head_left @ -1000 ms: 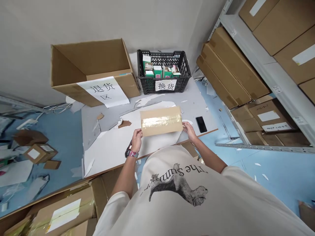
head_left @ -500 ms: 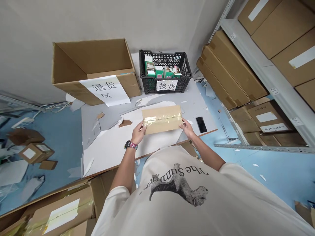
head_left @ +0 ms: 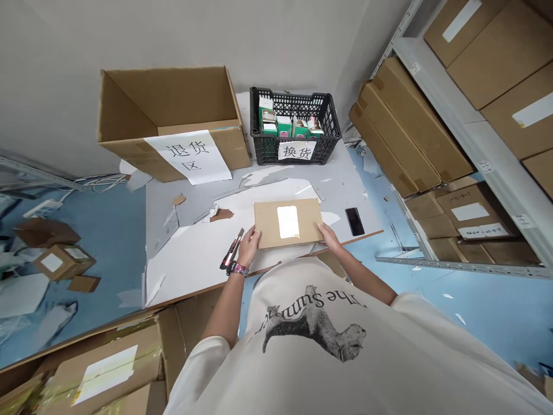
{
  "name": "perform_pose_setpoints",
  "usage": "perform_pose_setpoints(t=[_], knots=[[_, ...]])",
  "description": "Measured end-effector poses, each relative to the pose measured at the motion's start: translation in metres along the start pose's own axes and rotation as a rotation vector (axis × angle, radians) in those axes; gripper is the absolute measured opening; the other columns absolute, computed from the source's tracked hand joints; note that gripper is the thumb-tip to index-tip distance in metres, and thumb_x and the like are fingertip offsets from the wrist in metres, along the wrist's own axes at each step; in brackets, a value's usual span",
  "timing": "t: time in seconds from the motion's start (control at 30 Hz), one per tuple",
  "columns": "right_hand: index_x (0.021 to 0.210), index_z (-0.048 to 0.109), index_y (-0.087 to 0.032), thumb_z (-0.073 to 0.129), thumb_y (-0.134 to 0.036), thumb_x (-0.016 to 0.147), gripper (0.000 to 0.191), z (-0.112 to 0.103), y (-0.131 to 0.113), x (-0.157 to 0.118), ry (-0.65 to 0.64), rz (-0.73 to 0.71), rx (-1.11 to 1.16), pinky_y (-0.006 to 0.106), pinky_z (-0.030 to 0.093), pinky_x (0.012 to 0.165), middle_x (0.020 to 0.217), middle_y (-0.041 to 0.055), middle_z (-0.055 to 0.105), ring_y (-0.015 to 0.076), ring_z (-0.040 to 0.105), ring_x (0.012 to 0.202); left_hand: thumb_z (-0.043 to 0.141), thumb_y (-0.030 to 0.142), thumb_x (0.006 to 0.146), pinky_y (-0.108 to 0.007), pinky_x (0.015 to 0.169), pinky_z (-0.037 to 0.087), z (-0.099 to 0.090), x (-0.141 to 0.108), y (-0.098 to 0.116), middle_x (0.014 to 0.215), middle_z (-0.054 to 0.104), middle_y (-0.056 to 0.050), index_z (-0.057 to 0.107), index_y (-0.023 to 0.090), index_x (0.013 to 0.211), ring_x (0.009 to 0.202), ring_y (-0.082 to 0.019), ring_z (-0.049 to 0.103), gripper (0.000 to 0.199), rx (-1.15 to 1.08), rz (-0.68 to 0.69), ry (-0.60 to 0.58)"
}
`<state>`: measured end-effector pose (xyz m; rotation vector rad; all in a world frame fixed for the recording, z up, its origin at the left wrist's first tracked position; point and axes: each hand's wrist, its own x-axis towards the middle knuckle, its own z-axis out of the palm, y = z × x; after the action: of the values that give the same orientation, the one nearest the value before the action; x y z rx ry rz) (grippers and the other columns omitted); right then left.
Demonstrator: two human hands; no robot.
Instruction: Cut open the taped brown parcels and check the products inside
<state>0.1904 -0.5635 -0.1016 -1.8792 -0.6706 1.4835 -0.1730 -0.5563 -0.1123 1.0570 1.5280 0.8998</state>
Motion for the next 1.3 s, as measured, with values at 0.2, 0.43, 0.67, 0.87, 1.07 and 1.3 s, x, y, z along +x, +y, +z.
perform_pose_setpoints(t=[0.2, 0.43, 0.67, 0.87, 1.07, 1.3], knots=[[0.143, 0.076, -0.032, 0.074, -0.072, 0.093, 0.064, -0.028, 0.009, 0.01, 0.046, -0.018, 0.033, 0.051, 0.071, 0.096, 0.145, 0.0093, 0.082, 0.0335, 0.078, 0.126, 0.061, 0.06, 0.113, -0.054, 0.135, 0.047, 0.023, -0.025, 0.044, 0.161, 0.07, -0.014, 0.067, 0.028, 0.17, 0.153, -0.034, 0.064, 0.066, 0.119, 0.277, -0.061], [0.114, 0.084, -0.022, 0.068, -0.066, 0.087, 0.053, -0.074, 0.014, 0.028, 0.396, -0.158, -0.039, 0.049, 0.063, 0.11, 0.118, 0.0106, 0.087, 0.0322, 0.077, 0.118, 0.057, 0.058, 0.118, -0.069, 0.144, 0.029, 0.077, -0.042, 0.094, 0.171, 0.068, -0.006, 0.074, 0.041, 0.164, 0.167, -0.038, 0.051, 0.052, 0.282, 0.652, -0.42], [0.097, 0.081, -0.025, 0.064, -0.07, 0.083, 0.05, -0.071, 0.014, 0.028, 0.416, -0.101, -0.028, 0.043, 0.067, 0.083, 0.09, 0.0046, 0.081, 0.0296, 0.075, 0.094, 0.063, 0.054, 0.116, -0.07, 0.142, 0.034, 0.074, -0.032, 0.088, 0.158, 0.077, -0.009, 0.082, 0.035, 0.151, 0.165, -0.038, 0.055, 0.044, 0.208, 0.598, -0.341], [0.119, 0.085, -0.022, 0.075, -0.069, 0.081, 0.061, -0.032, 0.004, 0.005, 0.346, -0.268, 0.011, 0.049, 0.064, 0.11, 0.128, 0.0131, 0.086, 0.0345, 0.077, 0.12, 0.057, 0.058, 0.117, -0.056, 0.135, 0.047, 0.033, -0.016, 0.049, 0.158, 0.072, -0.015, 0.074, 0.026, 0.16, 0.154, -0.035, 0.064, 0.056, 0.089, 0.302, -0.022], [0.157, 0.077, -0.029, 0.07, -0.05, 0.099, 0.062, 0.02, -0.026, -0.058, 0.257, -0.585, -0.185, 0.055, 0.055, 0.129, 0.153, 0.0115, 0.078, 0.0359, 0.07, 0.142, 0.073, 0.057, 0.105, -0.045, 0.118, 0.061, 0.005, 0.004, -0.006, 0.149, 0.075, -0.014, 0.069, 0.025, 0.157, 0.139, -0.03, 0.071, 0.061, -0.066, -0.012, 0.041], [0.168, 0.069, -0.043, 0.077, -0.042, 0.105, 0.063, 0.07, -0.07, -0.105, -0.068, -0.947, -0.368, 0.057, 0.044, 0.141, 0.166, 0.0012, 0.072, 0.033, 0.063, 0.158, 0.058, 0.047, 0.109, -0.041, 0.094, 0.07, -0.017, 0.009, -0.043, 0.156, 0.073, -0.015, 0.056, 0.03, 0.162, 0.126, -0.026, 0.078, 0.056, -0.269, -0.225, 0.223]])
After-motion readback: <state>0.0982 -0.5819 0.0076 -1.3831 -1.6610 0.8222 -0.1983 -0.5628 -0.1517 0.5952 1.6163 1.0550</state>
